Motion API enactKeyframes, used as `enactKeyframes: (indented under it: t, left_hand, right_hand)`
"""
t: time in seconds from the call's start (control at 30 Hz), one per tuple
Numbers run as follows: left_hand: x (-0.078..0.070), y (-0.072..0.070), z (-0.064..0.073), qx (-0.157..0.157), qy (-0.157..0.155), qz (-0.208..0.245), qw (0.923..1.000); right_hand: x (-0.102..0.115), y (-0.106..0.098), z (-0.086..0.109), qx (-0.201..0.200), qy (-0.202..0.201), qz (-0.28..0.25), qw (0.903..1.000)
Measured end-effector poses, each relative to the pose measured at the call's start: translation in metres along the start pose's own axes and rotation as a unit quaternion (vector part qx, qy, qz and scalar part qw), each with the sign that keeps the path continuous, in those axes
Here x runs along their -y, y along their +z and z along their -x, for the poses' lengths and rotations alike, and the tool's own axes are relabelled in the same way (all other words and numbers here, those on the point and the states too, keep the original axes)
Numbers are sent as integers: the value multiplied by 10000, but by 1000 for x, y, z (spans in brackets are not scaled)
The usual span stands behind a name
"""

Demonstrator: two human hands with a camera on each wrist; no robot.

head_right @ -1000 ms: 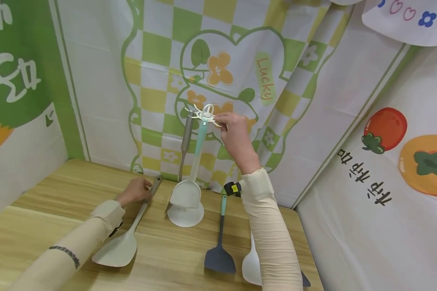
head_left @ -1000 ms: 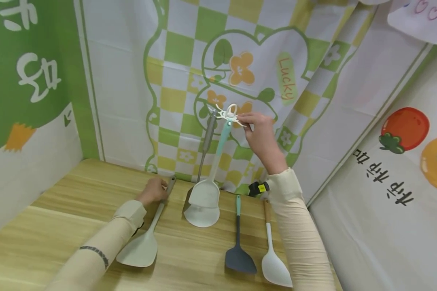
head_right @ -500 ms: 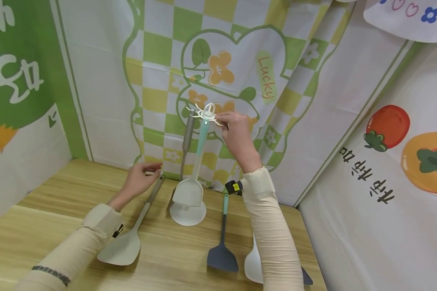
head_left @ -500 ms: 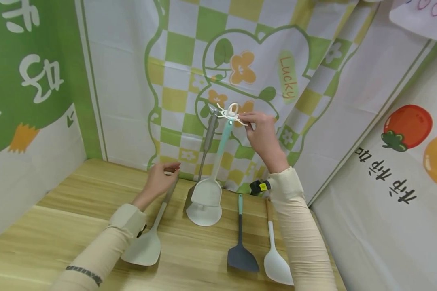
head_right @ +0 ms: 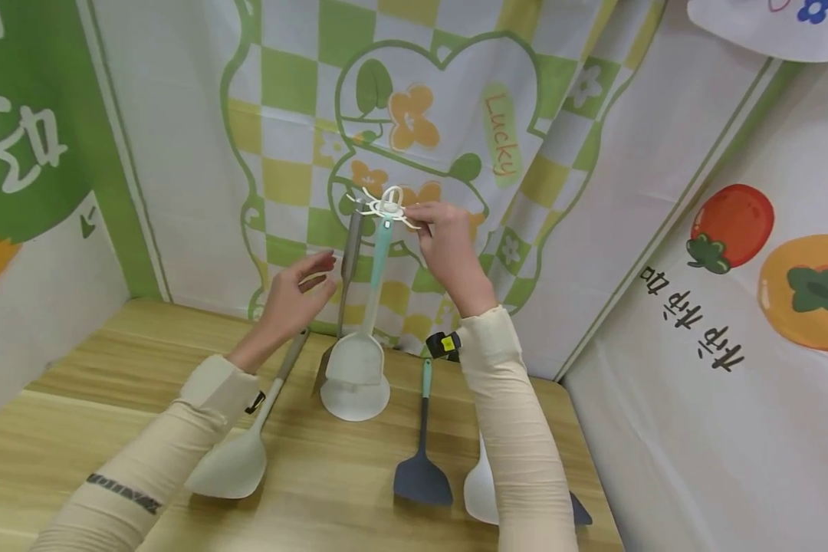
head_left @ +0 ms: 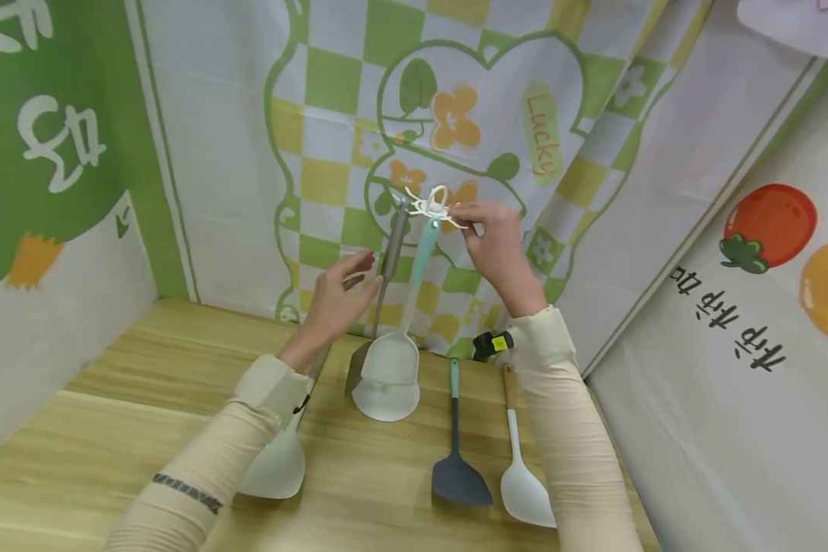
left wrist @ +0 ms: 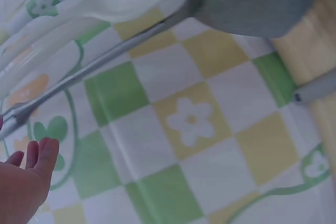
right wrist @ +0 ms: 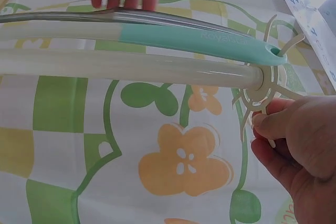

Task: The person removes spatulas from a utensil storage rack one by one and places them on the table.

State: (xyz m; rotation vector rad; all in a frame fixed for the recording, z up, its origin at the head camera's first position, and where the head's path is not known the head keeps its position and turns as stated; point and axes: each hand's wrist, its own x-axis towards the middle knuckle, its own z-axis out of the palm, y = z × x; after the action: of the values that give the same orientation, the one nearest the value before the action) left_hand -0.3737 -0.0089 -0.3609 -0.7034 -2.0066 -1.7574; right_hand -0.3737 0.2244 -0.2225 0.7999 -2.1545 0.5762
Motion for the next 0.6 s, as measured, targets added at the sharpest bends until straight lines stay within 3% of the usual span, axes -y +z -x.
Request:
enactKeyframes:
  t: [0.33,0.6]
  left_hand:
    - [-21,19,-33,-38,145,380,9992]
    - [-24,24,-40,-77,108,830,9965]
  right_hand:
    - [-2,-2,-2,6,129,-264,9996]
    - [-5,-1,-2,18,99,-301,9995]
